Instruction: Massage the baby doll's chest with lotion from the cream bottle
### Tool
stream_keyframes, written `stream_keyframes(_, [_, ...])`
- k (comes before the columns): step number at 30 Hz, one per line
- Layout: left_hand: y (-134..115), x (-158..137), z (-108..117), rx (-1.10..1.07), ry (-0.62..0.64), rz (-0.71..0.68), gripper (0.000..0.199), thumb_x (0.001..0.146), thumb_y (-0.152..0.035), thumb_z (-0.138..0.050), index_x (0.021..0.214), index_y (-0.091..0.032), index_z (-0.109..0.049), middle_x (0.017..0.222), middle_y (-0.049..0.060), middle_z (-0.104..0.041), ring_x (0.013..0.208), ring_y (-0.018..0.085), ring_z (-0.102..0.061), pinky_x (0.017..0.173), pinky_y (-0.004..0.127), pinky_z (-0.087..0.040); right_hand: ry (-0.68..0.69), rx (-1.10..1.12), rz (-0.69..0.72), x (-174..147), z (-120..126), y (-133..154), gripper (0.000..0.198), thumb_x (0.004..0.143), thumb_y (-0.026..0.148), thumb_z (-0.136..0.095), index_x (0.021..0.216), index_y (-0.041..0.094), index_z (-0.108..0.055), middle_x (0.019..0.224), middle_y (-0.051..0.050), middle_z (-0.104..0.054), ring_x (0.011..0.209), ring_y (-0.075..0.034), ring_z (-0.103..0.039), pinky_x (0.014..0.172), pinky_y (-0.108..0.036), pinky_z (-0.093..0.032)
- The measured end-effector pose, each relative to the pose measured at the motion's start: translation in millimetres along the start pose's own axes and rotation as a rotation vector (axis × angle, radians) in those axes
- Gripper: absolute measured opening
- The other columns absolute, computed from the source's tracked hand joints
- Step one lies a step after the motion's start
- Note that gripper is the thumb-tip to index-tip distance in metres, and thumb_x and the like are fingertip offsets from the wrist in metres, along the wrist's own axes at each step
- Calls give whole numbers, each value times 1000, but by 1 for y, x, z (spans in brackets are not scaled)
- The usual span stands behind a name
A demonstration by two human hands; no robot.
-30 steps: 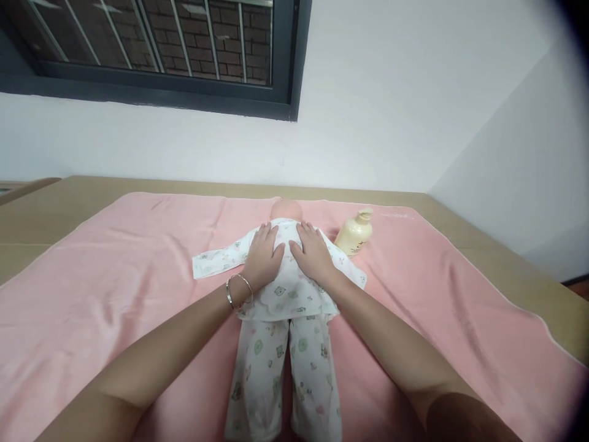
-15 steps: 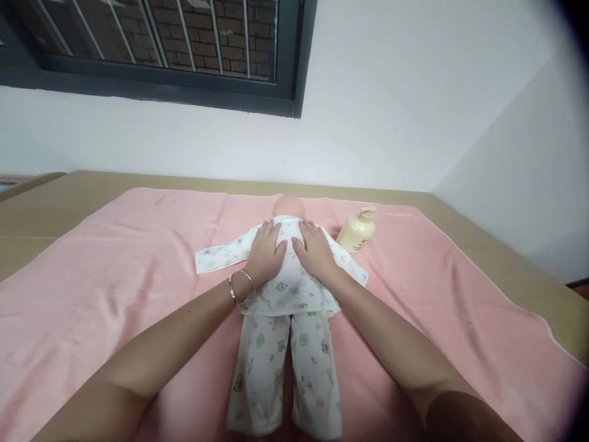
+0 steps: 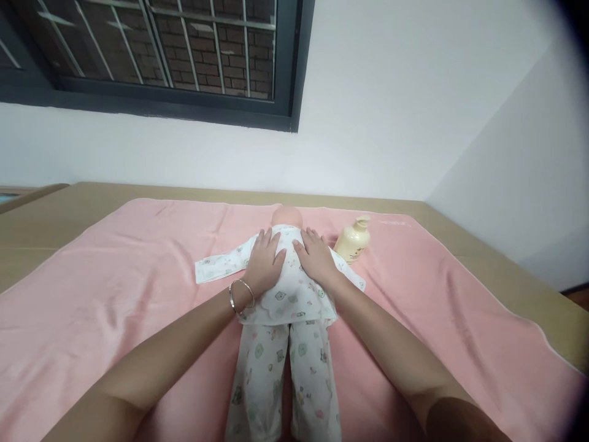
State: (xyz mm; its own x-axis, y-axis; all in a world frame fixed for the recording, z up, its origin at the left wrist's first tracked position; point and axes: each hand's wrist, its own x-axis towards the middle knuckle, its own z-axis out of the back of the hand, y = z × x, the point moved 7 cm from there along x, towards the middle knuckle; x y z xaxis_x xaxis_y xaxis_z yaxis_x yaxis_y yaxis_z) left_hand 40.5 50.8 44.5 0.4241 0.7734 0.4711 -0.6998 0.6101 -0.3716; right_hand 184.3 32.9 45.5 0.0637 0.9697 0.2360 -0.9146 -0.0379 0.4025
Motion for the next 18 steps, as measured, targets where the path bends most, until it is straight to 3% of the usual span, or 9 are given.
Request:
stream_keyframes(4, [-22, -9, 14, 81, -119, -191, 37, 96, -25, -35, 123, -11, -57, 138, 17, -53, 137, 32, -40, 113, 53, -35, -6, -135, -1, -13, 9, 16, 60, 101, 41, -25, 145, 4, -38, 152, -21, -37, 143, -32, -29, 116, -50, -18])
stream_keyframes(8, [-43, -17, 26, 21, -159, -298, 28, 95, -18, -36, 103, -15, -63, 113, 13, -64, 113, 25, -57, 103, 46, -46, 33, -195, 159, -37, 13, 49, 52, 97, 25, -32, 143, 4, -43, 149, -19, -43, 140, -30, -36, 116, -45, -23])
stream_keyframes(12, [-30, -7, 26, -96, -125, -157, 21, 93, -17, -40, 98, -16, -61, 102, 10, -64, 99, 24, -58, 95, 43, -49, 4, -117, 245, -38, 15, 56, 48, 97, 22, -31, 138, 6, -50, 145, -15, -50, 139, -25, -39, 116, -37, -26])
stream_keyframes(15, [-8, 4, 21, -147, -123, -12, 22, 89, -22, -48, 107, -16, -59, 110, 11, -62, 109, 26, -54, 101, 45, -45, -39, -9, 188, -20, 13, 33, 48, 100, 31, -28, 139, 13, -51, 147, -10, -49, 139, -24, -38, 115, -37, -28])
stream_keyframes(18, [10, 10, 13, -182, -85, 95, 31, 88, -31, -51, 114, -15, -56, 120, 12, -59, 117, 27, -51, 106, 47, -42, -46, 28, 107, -2, 8, 8, 54, 102, 41, -27, 142, 10, -46, 148, -13, -46, 140, -24, -37, 115, -39, -28])
